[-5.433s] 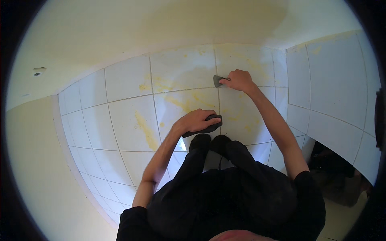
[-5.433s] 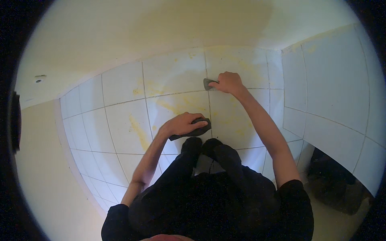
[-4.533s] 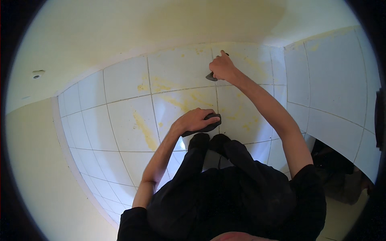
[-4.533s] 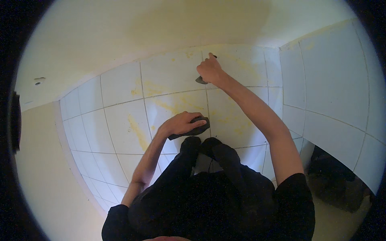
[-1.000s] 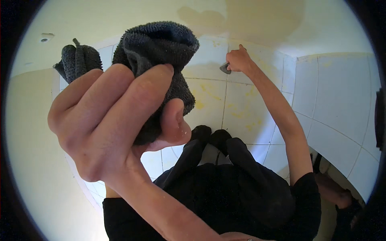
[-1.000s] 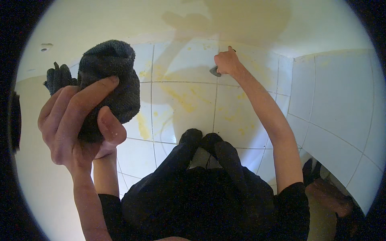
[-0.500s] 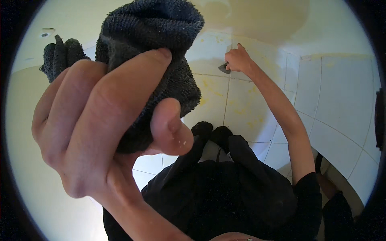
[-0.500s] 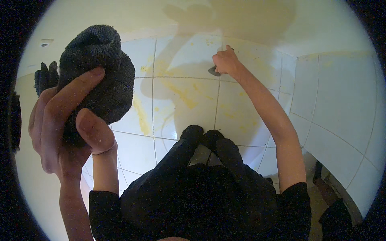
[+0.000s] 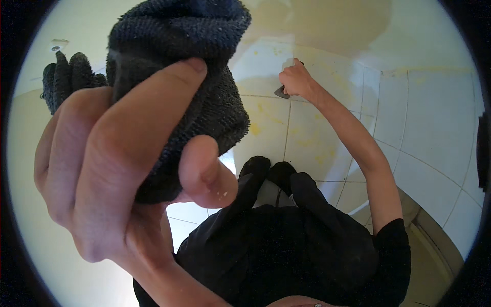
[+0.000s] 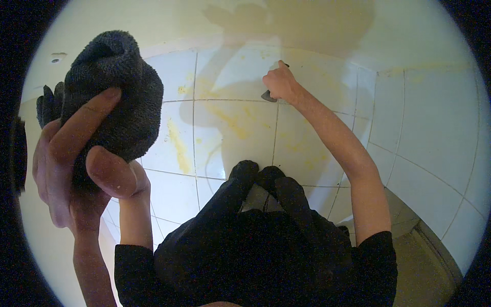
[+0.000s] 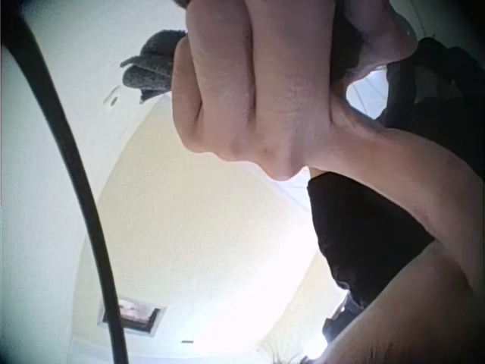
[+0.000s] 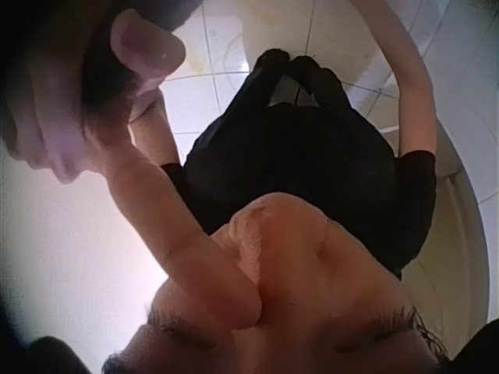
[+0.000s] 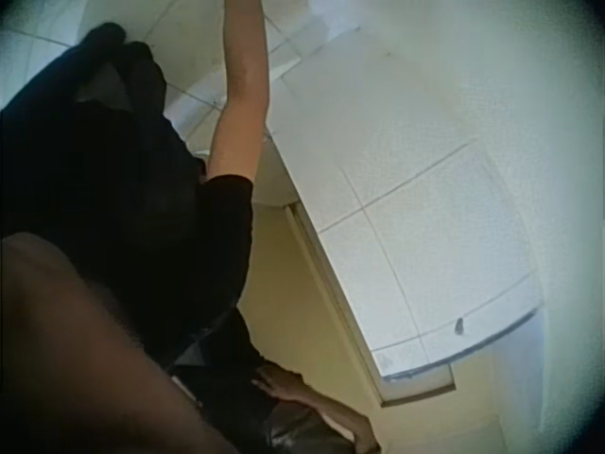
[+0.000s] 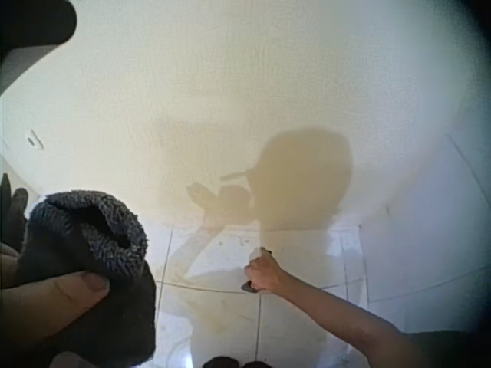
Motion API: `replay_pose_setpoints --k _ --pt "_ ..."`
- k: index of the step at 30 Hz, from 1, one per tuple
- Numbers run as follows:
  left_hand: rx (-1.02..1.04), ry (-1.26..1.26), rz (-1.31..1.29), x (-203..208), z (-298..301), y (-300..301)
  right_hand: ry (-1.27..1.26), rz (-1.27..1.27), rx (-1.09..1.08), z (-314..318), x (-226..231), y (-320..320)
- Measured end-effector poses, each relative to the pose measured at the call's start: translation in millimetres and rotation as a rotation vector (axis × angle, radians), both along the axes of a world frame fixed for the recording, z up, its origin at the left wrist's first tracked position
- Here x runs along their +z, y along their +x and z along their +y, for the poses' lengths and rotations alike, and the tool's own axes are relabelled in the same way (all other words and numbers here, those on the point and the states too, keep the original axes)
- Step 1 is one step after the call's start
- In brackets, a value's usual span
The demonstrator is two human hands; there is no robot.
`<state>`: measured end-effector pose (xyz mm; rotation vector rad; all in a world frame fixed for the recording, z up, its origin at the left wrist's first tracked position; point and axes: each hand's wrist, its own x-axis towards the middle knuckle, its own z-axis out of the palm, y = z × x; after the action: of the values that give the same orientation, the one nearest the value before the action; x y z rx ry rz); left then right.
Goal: The person scrapes grout or debris from tiled surfaces using a putty knife and wipes the area with a cloth.
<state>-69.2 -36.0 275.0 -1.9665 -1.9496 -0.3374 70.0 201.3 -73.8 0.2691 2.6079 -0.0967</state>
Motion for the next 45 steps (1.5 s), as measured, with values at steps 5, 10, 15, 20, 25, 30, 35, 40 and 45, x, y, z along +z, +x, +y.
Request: replay_pose_setpoints --k 5,10,15,20,25,30,35,40,45 --pt "-0.005 -0.027 -0.046 20.1 -12.8 0.7 0.026 0.206 -0.018 -10.2 1.0 -3.7" --pt "0.042 0.0 -0.066 18.4 -11.4 6.7 0.021 0.196 -0.017 -5.1 -0.9 -3.3" --pt "0.064 -0.046 -0.044 26.5 -14.2 11.8 0.037 0.173 -0.057 -2.6 9.5 -5.0" --pt "0.173 0.061 -0.032 14.4 -5.1 25.1 0.009 0.07 -0.04 -3.4 10.6 -1.5" --pt "0.097 0.067 0.051 16.9 3.7 26.1 0.039 0.13 -0.035 1.4 9.8 -8.4" --pt "-0.289 0.264 -0.076 -61.5 51.4 -1.2 0.035 0.127 -0.056 6.5 0.8 13.5" --pt "-0.064 -0.13 -0.407 -140.9 33.9 -23.2 -0.073 0.073 -0.101 -9.5 5.6 -6.7" --pt "0.052 -0.5 -0.697 -213.0 29.0 -18.1 -0.022 0.076 -0.117 4.4 11.2 4.2" --pt "0.1 -0.624 -0.877 -254.4 12.9 0.1 -0.011 -0.022 -0.057 0.2 15.5 -3.2"
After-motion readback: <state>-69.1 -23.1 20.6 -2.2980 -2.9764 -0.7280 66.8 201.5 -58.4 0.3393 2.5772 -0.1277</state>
